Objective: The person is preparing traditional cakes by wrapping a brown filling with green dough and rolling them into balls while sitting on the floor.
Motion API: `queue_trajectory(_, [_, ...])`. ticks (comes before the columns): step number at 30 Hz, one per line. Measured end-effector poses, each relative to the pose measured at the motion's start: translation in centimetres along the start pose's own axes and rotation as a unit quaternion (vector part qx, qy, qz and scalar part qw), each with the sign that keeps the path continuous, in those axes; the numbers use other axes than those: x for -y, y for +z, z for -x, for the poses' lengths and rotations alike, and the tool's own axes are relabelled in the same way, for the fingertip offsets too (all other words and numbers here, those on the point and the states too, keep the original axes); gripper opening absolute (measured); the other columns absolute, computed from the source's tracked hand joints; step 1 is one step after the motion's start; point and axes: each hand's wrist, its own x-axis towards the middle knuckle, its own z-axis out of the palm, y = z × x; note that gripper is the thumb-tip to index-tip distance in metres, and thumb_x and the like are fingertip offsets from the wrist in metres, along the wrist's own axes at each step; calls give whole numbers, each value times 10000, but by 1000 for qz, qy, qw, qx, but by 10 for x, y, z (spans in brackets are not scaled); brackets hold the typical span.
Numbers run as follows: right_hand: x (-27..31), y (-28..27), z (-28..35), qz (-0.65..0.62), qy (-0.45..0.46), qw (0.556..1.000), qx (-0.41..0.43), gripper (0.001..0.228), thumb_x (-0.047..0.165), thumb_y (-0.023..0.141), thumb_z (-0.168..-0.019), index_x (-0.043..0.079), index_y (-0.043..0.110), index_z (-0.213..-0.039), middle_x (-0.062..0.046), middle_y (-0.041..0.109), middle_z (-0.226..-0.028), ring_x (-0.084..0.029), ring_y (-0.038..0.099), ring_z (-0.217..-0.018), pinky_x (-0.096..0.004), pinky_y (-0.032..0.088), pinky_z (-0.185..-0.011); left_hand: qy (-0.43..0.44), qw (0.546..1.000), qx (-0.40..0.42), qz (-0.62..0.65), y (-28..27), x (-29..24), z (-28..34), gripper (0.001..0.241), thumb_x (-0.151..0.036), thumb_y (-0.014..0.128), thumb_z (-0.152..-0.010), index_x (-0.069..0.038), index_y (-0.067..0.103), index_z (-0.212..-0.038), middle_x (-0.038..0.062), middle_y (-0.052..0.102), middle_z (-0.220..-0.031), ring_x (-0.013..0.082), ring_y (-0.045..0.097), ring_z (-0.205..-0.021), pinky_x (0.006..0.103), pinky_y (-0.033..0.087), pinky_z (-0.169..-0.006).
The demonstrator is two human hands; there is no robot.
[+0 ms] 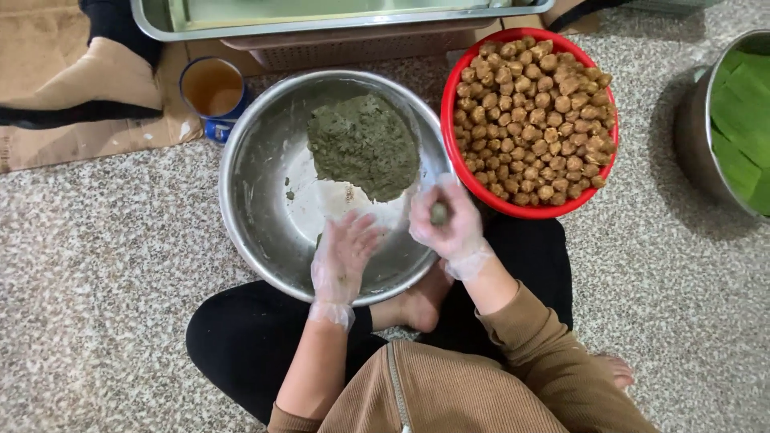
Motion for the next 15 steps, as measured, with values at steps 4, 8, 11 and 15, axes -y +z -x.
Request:
queue_trajectory(4, [-5,21,-5,98,30,992,78,738,444,361,-1097,6,434,-508,-85,281,-473,-189,299,-326,-289,275,-332,-19,998,-63,-25,0,0,-3,554,-430,564,-987,-26,562,-1366,227,689,-1207,360,702,-1016,442,560,-909])
queue_trajectory(8, [27,57,-11,-173,61,973,-143,127,-30,658,-847,-134,627,-913,-243,664,-986,-368,660,-965,-497,579,-936,-11,996,-85,-29,-9,4,-11,487,-379,594,-983,-25,568,-1316,193,698,-1156,332,705,-962,419,574,-879])
queue_trajectory(11, [67,37,-40,167,-105,980,-24,332,99,635,-893,-45,675,-1189,-247,688,-1218,-354,687,-1141,-480,598,-993,31,996,-68,-41,-11,3,-7,441,-312,565,-1002,26,577,-1285,218,692,-1149,357,699,-973,445,570,-883])
queue_trajectory(15, [146,69,-95,265,-249,931,-38,294,-13,738,-885,17,673,-1170,-189,708,-1129,-318,741,-1025,-438,664,-909,29,993,-97,-59,8,-3,-2,517,-314,604,-981,57,554,-1338,252,686,-1165,377,691,-985,464,560,-904])
